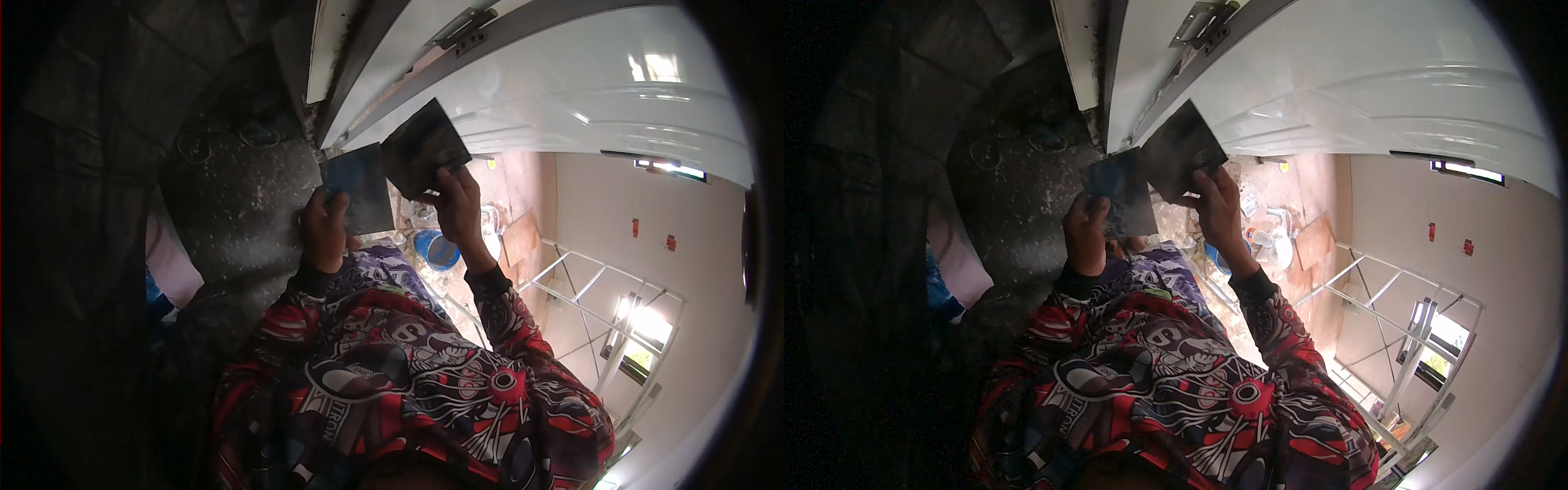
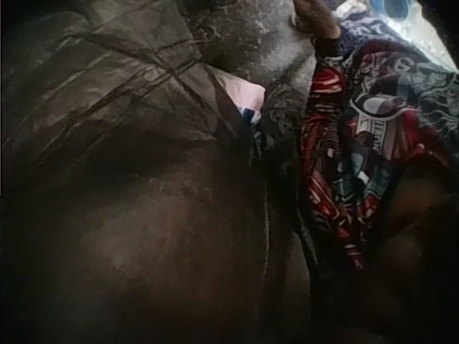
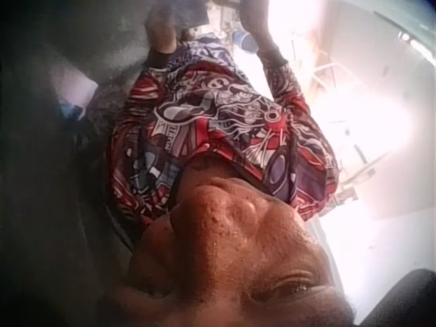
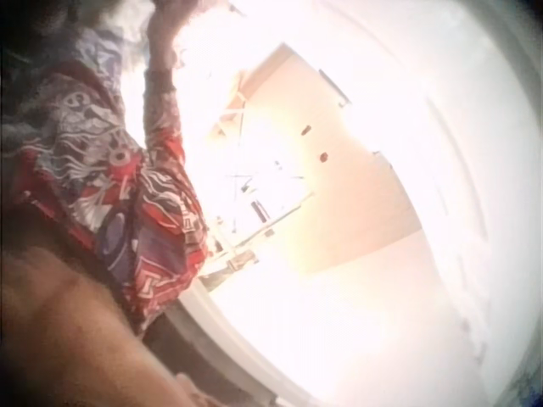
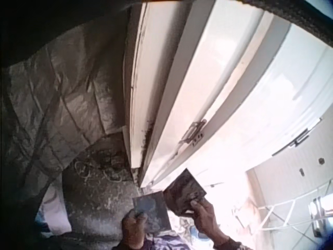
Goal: The person applies plaster along a door frame using putty knives, gathers more plaster mixture from a board using the putty knives, and applies the plaster mixture to the door frame and surrounding wall.
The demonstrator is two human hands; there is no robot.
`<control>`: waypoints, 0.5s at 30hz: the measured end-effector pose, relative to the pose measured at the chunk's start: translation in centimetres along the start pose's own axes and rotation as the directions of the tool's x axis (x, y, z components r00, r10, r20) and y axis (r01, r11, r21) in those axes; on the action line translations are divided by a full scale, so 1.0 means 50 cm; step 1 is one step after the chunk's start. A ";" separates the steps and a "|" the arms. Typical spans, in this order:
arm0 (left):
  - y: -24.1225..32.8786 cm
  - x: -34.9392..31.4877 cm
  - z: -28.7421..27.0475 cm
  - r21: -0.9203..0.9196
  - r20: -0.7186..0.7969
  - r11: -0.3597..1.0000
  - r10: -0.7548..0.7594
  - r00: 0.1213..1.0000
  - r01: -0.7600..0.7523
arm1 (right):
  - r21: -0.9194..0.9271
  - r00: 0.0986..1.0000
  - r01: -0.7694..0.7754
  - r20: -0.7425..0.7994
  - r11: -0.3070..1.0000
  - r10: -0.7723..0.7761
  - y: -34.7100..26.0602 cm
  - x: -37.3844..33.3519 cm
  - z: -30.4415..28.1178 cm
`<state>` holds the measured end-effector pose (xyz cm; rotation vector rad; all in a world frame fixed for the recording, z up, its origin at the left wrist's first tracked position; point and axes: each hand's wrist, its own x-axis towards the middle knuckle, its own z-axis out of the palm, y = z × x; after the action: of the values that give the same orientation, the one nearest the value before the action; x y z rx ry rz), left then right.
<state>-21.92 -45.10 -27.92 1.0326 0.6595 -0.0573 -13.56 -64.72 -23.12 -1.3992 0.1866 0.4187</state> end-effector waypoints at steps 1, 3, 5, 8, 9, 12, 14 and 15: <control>-0.004 0.001 0.002 0.016 0.000 1.000 -0.004 1.000 0.004 | 0.001 1.000 0.002 0.001 1.000 -0.002 0.000 -0.005 0.008; -0.008 0.005 0.009 0.031 -0.001 0.999 -0.006 1.000 0.006 | -0.297 0.997 0.064 0.061 0.953 -0.048 -0.001 -0.016 0.024; -0.010 0.010 0.017 -0.027 0.042 0.999 0.027 0.999 -0.026 | -0.364 0.994 0.101 0.083 0.926 -0.076 -0.008 -0.023 0.030; -0.027 0.022 0.030 -0.142 0.076 0.986 0.096 0.992 -0.084 | -0.678 0.936 0.340 0.313 0.651 -0.163 -0.036 -0.025 0.025; -0.025 0.026 0.030 -0.145 0.076 0.986 0.099 0.992 -0.087 | -0.679 0.935 0.343 0.315 0.649 -0.164 -0.050 -0.025 0.024; -0.015 0.041 0.017 -0.076 0.120 0.989 0.132 0.984 -0.123 | -0.761 0.928 0.317 0.373 0.566 -0.018 -0.070 -0.023 0.012; 0.015 0.050 0.010 -0.153 0.152 0.981 0.146 0.978 -0.122 | -0.757 0.927 0.293 0.375 0.584 0.020 -0.032 -0.006 -0.030; 0.043 0.049 0.016 -0.160 0.149 0.978 0.160 0.976 -0.136 | -0.756 0.923 0.307 0.385 0.578 0.013 -0.033 -0.003 -0.038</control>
<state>-18.83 -43.97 -27.31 0.9196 0.4320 0.0382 -12.82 -66.81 -21.89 -2.1962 -0.5023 0.6486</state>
